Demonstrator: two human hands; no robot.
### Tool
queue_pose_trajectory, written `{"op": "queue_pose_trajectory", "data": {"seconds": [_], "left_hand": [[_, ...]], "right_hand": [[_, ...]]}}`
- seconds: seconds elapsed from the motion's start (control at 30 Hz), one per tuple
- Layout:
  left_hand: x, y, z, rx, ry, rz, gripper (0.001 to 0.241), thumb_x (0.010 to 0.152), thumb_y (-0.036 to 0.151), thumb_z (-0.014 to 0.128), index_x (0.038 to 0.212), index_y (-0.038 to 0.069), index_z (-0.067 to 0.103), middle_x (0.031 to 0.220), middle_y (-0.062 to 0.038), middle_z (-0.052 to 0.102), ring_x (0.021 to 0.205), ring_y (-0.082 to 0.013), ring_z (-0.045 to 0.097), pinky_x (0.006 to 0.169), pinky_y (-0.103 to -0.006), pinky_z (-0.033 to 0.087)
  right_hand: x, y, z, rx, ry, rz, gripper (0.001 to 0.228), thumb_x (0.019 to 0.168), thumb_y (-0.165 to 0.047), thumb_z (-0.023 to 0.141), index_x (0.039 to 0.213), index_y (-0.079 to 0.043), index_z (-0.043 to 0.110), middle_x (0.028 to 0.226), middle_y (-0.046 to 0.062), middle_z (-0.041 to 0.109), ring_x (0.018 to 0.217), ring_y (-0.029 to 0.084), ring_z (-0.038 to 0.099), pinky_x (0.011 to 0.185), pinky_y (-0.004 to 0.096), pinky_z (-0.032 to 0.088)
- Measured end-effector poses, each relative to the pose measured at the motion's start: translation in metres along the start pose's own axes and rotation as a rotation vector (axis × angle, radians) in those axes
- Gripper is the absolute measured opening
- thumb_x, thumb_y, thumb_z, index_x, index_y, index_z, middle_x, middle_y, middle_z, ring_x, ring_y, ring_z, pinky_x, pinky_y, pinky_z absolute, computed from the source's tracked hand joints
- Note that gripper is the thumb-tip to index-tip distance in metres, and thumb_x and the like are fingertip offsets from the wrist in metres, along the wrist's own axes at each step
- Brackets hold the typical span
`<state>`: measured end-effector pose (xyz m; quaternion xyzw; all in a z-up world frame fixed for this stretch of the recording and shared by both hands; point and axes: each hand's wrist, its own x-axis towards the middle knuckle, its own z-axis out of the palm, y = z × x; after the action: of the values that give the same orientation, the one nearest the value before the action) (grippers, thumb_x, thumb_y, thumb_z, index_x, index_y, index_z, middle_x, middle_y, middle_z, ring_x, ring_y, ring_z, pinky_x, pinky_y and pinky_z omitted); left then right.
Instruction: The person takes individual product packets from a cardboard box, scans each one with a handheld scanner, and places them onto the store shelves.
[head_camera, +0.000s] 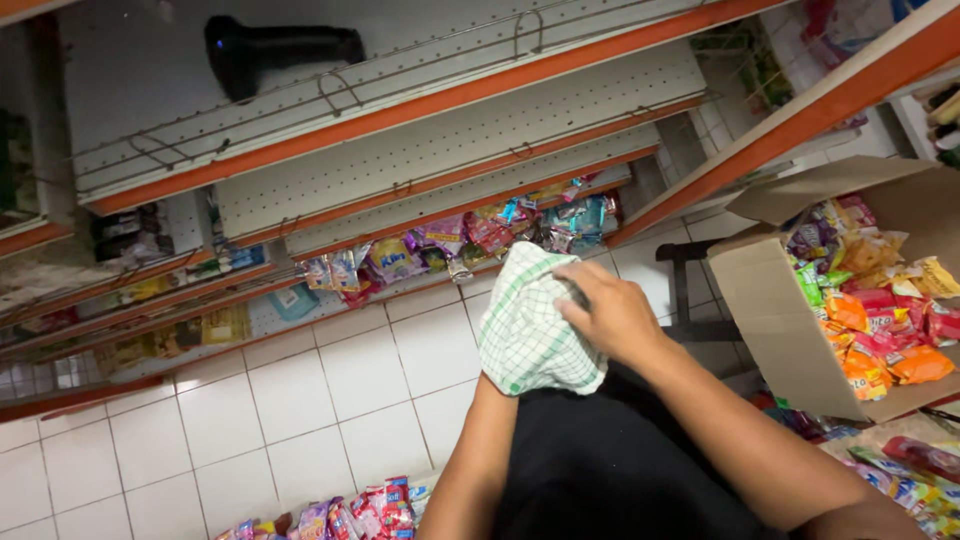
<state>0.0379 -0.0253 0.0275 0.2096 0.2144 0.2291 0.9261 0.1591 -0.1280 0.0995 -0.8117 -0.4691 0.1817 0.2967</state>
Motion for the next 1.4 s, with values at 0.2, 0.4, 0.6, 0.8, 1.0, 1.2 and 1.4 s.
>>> {"op": "queue_pose_trajectory", "data": {"seconds": [0.2, 0.4, 0.6, 0.8, 1.0, 1.2, 1.4], "left_hand": [[0.009, -0.004, 0.018, -0.033, 0.051, 0.153, 0.051, 0.095, 0.02, 0.056, 0.143, 0.007, 0.048, 0.135, -0.008, 0.063, 0.124, -0.0213, 0.06, 0.107, -0.0375, 0.047], [0.018, 0.002, 0.04, -0.043, 0.015, 0.19, 0.056, 0.093, 0.023, 0.058, 0.146, 0.008, 0.045, 0.137, -0.008, 0.062, 0.125, -0.0211, 0.059, 0.108, -0.0372, 0.046], [0.031, -0.025, 0.048, -0.111, 0.077, 0.208, 0.06, 0.092, 0.025, 0.059, 0.148, 0.01, 0.042, 0.138, -0.008, 0.061, 0.127, -0.021, 0.058, 0.109, -0.037, 0.045], [0.037, -0.049, 0.026, -0.165, 0.134, 0.153, 0.065, 0.09, 0.027, 0.06, 0.15, 0.011, 0.039, 0.14, -0.009, 0.059, 0.129, -0.0208, 0.057, 0.11, -0.0367, 0.044], [0.031, -0.069, 0.014, -0.105, 0.065, 0.03, 0.07, 0.089, 0.029, 0.061, 0.152, 0.013, 0.035, 0.142, -0.009, 0.058, 0.131, -0.0207, 0.056, 0.111, -0.0364, 0.044], [0.014, -0.052, 0.033, 0.6, -0.051, 0.144, 0.085, 0.082, 0.015, 0.073, 0.153, 0.017, 0.026, 0.14, -0.01, 0.056, 0.129, -0.0218, 0.055, 0.109, -0.037, 0.044], [0.027, -0.079, 0.054, 0.305, 0.183, 0.171, 0.044, 0.099, 0.009, 0.058, 0.141, -0.004, 0.058, 0.128, -0.012, 0.067, 0.116, -0.0188, 0.064, 0.102, -0.0343, 0.051]], "right_hand": [[-0.008, 0.02, 0.002, -0.037, -0.099, -0.215, 0.021, 0.089, -0.024, 0.072, 0.106, -0.012, 0.072, 0.099, 0.01, 0.071, 0.096, 0.035, 0.069, 0.083, 0.044, 0.056], [0.013, 0.016, -0.023, 0.143, 0.16, -0.277, 0.034, 0.083, -0.025, 0.074, 0.108, -0.004, 0.065, 0.104, 0.019, 0.065, 0.093, 0.038, 0.065, 0.078, 0.045, 0.054], [-0.008, 0.042, -0.009, -0.061, -0.216, -0.269, 0.02, 0.093, -0.027, 0.076, 0.093, -0.009, 0.066, 0.087, 0.012, 0.066, 0.085, 0.036, 0.066, 0.075, 0.048, 0.052], [0.029, 0.047, -0.047, 0.288, 0.009, -0.324, 0.034, 0.081, -0.024, 0.078, 0.104, -0.004, 0.063, 0.101, 0.018, 0.063, 0.092, 0.038, 0.066, 0.079, 0.047, 0.054], [0.057, 0.075, -0.051, 0.174, -0.212, -0.206, 0.032, 0.084, -0.026, 0.072, 0.106, -0.003, 0.067, 0.1, 0.021, 0.071, 0.094, 0.042, 0.067, 0.079, 0.048, 0.053], [0.061, 0.106, -0.038, -0.106, -0.199, -0.145, 0.026, 0.093, -0.031, 0.068, 0.096, -0.005, 0.069, 0.091, 0.021, 0.072, 0.086, 0.041, 0.068, 0.076, 0.05, 0.053], [0.068, 0.129, -0.041, 0.579, -0.335, -0.04, 0.025, 0.098, -0.025, 0.063, 0.108, -0.004, 0.072, 0.09, 0.006, 0.075, 0.082, 0.011, 0.065, 0.076, 0.033, 0.055]]}}
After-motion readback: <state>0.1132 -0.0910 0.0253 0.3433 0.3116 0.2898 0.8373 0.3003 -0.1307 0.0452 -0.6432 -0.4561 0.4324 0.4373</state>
